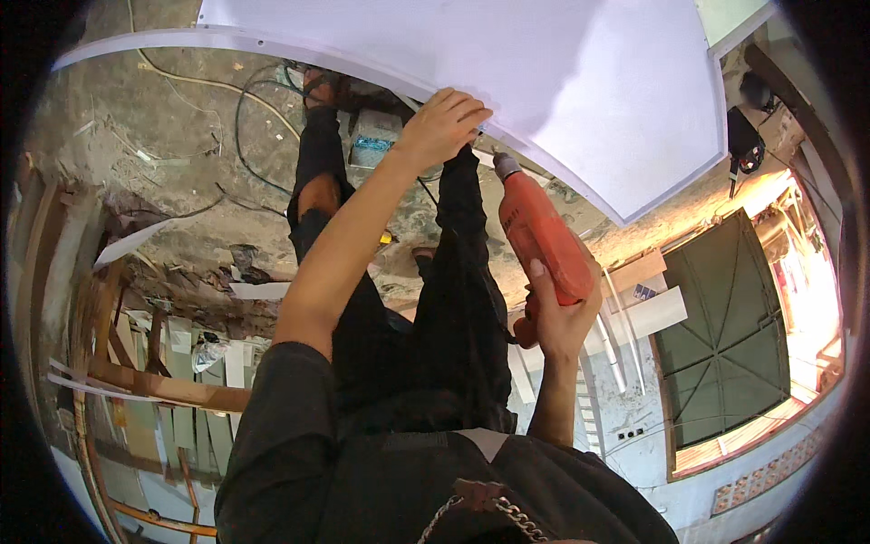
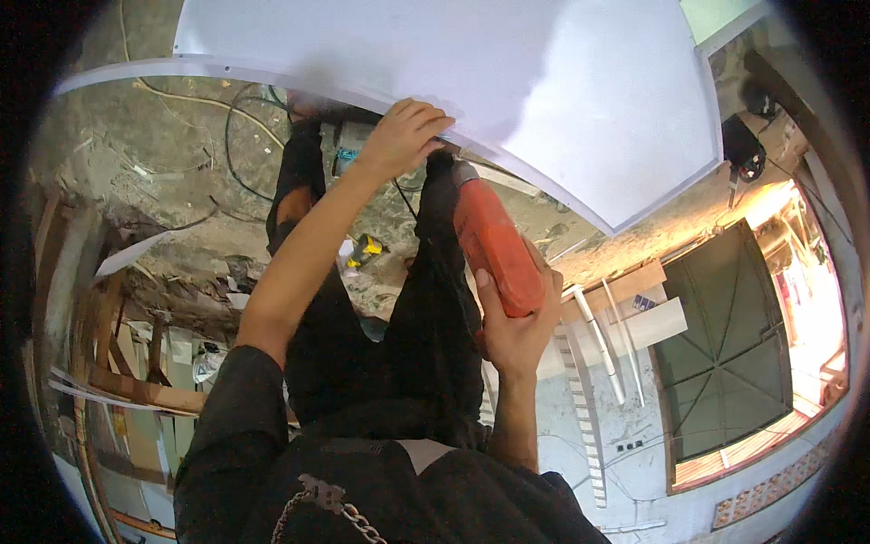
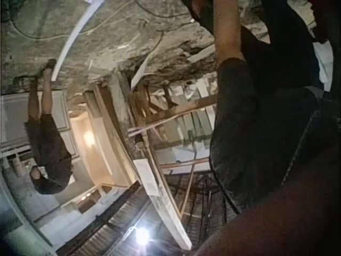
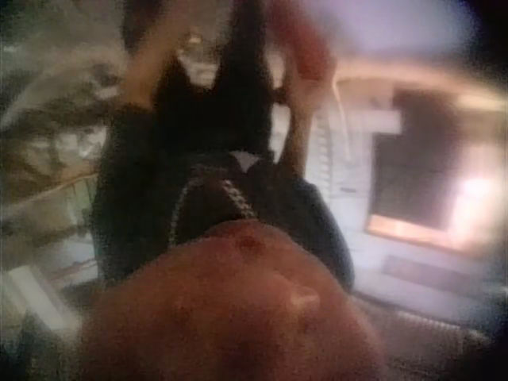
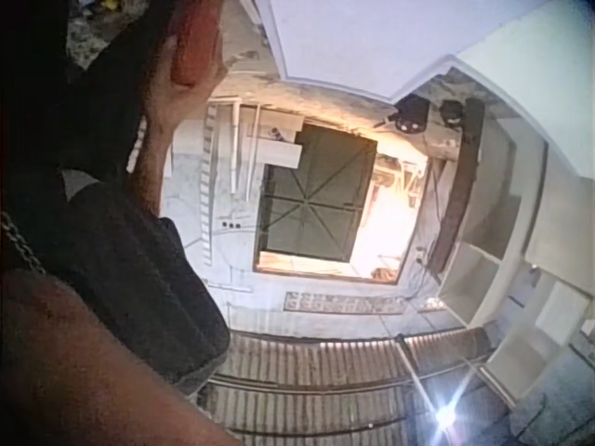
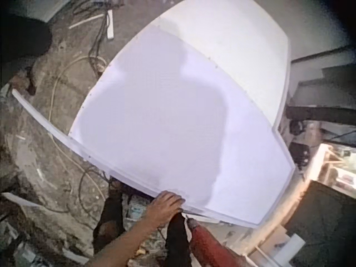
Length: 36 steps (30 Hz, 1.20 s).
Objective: The person assembles white furniture panels using a power drill and a hand saw while assisted by another person.
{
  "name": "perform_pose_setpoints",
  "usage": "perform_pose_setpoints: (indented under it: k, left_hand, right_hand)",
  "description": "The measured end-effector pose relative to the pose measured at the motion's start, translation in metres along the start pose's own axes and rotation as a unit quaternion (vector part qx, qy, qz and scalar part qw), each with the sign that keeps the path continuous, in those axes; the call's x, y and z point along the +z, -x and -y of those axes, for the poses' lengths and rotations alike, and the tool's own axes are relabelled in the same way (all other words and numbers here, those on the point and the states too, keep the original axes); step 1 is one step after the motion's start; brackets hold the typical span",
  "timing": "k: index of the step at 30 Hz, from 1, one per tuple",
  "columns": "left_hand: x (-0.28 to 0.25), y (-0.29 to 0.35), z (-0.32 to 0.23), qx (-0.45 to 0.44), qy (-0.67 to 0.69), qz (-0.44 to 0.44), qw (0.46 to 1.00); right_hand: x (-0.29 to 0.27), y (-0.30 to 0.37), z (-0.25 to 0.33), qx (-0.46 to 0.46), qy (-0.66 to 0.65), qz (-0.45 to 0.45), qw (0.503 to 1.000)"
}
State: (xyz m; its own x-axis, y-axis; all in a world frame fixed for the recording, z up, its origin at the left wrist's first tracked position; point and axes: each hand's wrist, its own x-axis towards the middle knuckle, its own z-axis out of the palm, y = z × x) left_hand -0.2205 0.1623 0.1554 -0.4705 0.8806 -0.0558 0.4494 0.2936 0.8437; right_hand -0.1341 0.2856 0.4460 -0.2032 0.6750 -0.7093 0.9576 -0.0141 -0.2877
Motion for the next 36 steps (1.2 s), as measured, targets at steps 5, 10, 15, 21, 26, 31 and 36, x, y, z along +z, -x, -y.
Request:
perform_pose_setpoints:
  k: [5, 10, 15, 21, 26, 31, 36]
  left_hand:
    - [-0.011, 0.003, -0.012, -0.041, 0.048, -0.074, 0.995]
    - [-0.003, 0.019, -0.052, -0.156, 0.083, -0.164, 0.970]
    - [0.016, 0.009, -0.071, -0.348, 0.289, -0.240, 0.859]
    - [0.027, -0.009, -0.069, -0.431, 0.401, -0.155, 0.794]
    - [0.040, -0.002, -0.070, -0.427, 0.395, -0.147, 0.800]
    - [0.051, 0.014, -0.073, -0.439, 0.426, -0.173, 0.772]
    - [0.045, 0.011, -0.112, -0.496, 0.628, -0.282, 0.529]
  right_hand:
    - [-0.008, -0.003, -0.021, -0.005, -0.024, 0.004, 1.000]
    - [-0.019, -0.005, -0.034, -0.002, -0.047, -0.004, 0.999]
    - [-0.028, -0.004, -0.044, 0.006, -0.097, 0.005, 0.995]
    - [-0.037, -0.004, -0.052, 0.003, -0.095, 0.006, 0.995]
    - [-0.040, -0.001, -0.061, -0.014, -0.117, -0.001, 0.993]
    - [-0.037, 0.005, -0.069, -0.023, -0.129, 0.006, 0.991]
    - [-0.034, 0.009, -0.076, -0.030, -0.123, 0.014, 0.992]
